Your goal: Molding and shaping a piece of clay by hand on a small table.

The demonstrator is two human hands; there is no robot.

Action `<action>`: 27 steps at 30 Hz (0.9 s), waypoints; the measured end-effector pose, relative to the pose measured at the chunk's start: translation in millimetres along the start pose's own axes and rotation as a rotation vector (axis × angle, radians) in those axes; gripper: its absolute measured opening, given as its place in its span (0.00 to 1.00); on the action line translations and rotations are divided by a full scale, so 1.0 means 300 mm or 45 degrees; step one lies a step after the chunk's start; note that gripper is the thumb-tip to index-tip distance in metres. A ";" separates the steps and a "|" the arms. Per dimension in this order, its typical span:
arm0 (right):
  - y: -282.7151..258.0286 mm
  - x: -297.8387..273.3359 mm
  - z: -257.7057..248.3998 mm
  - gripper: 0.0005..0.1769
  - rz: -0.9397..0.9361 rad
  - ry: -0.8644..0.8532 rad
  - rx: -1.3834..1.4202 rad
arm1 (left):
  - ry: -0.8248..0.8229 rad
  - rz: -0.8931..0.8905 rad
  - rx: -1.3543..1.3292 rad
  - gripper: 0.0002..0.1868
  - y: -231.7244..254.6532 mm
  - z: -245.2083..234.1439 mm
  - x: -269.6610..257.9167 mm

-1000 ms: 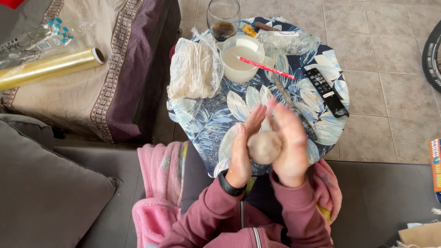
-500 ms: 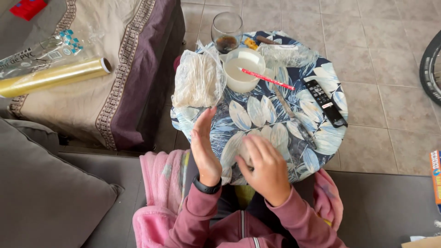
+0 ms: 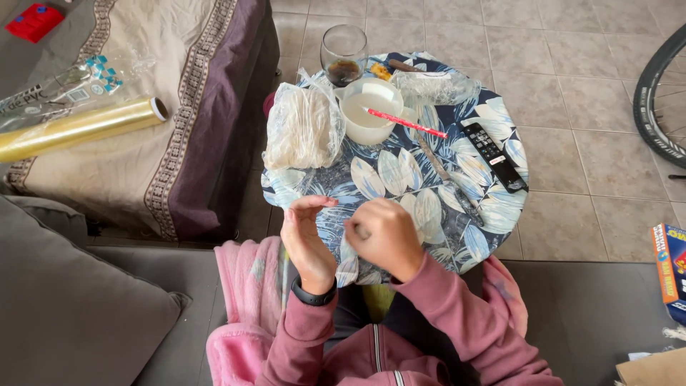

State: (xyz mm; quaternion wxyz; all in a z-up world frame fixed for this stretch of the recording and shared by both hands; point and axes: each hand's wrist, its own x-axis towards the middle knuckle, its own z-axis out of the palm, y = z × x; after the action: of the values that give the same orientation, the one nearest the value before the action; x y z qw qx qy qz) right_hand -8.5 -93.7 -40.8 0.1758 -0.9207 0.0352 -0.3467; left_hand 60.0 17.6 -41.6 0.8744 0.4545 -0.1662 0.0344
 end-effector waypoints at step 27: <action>0.083 -0.039 -0.190 0.15 0.143 -0.208 -0.115 | -0.211 0.032 0.116 0.33 -0.016 0.052 -0.028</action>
State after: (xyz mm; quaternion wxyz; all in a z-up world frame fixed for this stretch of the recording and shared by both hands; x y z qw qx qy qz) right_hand -52.9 -131.8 -17.1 0.1557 -0.9495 0.0879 -0.2580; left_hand 49.2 3.0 -39.9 0.8357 0.4929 -0.2418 0.0152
